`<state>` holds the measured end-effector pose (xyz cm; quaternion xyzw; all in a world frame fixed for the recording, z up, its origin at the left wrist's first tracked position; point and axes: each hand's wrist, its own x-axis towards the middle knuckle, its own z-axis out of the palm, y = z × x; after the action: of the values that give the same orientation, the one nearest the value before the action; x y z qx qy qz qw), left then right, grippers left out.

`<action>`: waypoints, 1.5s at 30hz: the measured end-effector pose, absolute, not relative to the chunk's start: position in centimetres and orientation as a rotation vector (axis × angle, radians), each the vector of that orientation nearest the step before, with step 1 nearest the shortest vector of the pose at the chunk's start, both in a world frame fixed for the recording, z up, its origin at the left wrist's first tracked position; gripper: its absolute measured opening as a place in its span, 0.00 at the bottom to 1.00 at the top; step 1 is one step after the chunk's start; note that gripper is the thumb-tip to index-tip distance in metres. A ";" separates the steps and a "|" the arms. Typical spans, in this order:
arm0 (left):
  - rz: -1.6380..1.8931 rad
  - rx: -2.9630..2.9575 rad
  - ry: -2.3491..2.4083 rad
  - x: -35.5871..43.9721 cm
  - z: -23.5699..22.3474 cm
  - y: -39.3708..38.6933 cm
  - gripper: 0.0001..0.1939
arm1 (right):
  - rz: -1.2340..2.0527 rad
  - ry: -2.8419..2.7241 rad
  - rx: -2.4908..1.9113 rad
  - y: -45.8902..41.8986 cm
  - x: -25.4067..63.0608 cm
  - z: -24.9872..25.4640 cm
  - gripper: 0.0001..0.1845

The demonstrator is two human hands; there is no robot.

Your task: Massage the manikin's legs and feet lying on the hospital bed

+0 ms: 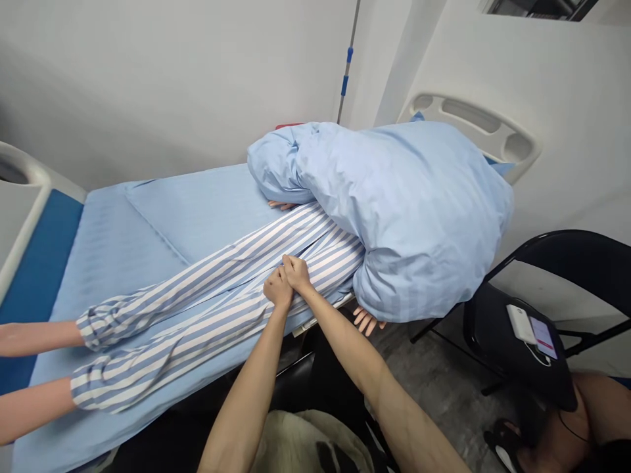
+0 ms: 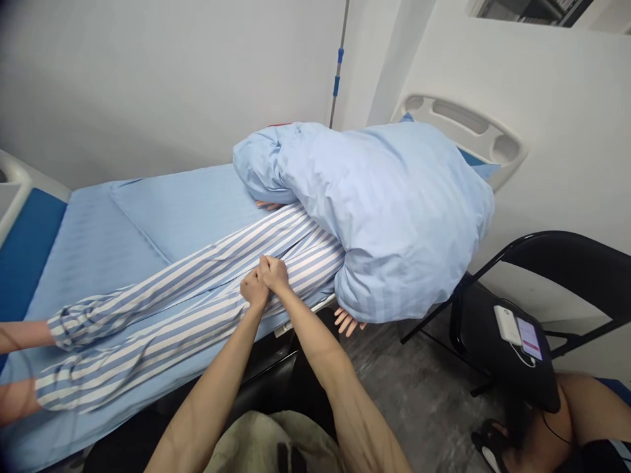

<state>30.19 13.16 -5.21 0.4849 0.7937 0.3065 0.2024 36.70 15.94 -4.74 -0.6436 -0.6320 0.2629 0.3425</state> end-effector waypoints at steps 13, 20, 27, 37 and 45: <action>0.761 1.408 2.237 30.7 -4.7 13.0 0.17 | 0.452 -1.970 -1.894 16.1 39.0 -3.1 0.18; 0.884 1.396 2.099 31.7 -3.7 14.3 0.20 | 0.448 -1.831 -1.815 16.4 39.6 -4.1 0.23; 0.855 1.382 2.165 33.2 -4.1 14.2 0.21 | 0.479 -1.798 -1.763 16.8 40.0 -4.5 0.25; 0.823 1.379 2.158 33.5 -4.1 13.8 0.19 | 0.319 -1.995 -1.823 17.1 42.4 -2.7 0.21; 0.747 1.423 2.076 33.5 -3.3 14.1 0.18 | 0.365 -1.855 -1.826 17.2 42.7 -4.3 0.23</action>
<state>33.53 14.10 -3.29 0.5242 0.7645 0.2751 0.2552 42.65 17.17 -4.34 -0.6721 -0.6826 0.1345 0.2535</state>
